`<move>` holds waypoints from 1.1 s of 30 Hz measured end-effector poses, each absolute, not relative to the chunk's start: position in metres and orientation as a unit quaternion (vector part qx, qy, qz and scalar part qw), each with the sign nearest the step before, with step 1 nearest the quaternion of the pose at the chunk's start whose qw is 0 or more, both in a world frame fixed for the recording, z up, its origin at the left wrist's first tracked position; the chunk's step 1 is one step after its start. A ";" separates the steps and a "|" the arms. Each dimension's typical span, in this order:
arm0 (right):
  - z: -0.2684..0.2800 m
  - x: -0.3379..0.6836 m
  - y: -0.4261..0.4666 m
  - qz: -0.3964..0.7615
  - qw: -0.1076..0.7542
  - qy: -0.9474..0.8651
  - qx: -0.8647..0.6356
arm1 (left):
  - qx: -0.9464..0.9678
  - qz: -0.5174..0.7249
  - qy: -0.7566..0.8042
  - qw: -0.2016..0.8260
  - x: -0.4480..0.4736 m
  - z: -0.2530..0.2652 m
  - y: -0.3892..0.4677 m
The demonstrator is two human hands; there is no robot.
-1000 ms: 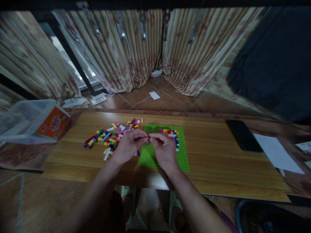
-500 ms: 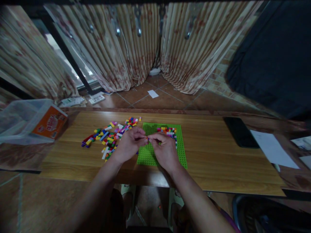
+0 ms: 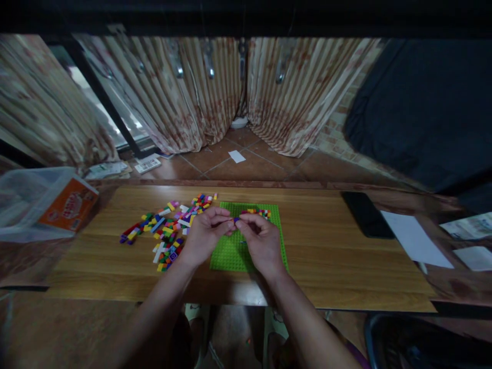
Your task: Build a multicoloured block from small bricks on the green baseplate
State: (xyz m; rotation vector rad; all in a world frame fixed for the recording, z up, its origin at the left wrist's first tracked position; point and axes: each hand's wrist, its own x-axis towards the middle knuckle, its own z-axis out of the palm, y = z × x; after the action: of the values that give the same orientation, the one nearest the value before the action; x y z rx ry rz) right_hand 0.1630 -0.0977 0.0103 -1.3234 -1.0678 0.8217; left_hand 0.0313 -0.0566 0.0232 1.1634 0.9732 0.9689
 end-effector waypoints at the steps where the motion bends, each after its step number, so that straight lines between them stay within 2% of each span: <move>1: 0.011 0.163 -0.097 0.353 0.586 -0.457 -0.569 | 0.506 0.421 0.423 0.623 0.033 0.023 -0.057; 6: 0.015 0.176 -0.095 0.333 0.576 -0.464 -0.585 | 0.527 0.419 0.422 0.607 0.041 0.017 -0.058; 11: 0.018 0.217 -0.091 0.172 0.542 -0.515 -0.642 | 0.617 0.399 0.458 0.500 0.043 0.007 -0.056; 14: 0.017 0.234 -0.089 0.118 0.506 -0.542 -0.660 | 0.660 0.351 0.488 0.451 0.043 0.006 -0.056; 20: 0.013 0.237 -0.085 0.089 0.448 -0.589 -0.666 | 0.699 0.277 0.517 0.409 0.045 0.010 -0.060; 33: 0.012 0.237 -0.084 0.055 0.424 -0.619 -0.659 | 0.711 0.250 0.498 0.428 0.045 0.014 -0.063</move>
State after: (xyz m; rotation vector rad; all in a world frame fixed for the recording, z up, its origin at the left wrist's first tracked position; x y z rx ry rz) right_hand 0.2365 -0.0835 0.0117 -1.6486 -1.5478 0.1385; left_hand 0.0452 -0.0635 0.0136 1.7761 1.2428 0.6249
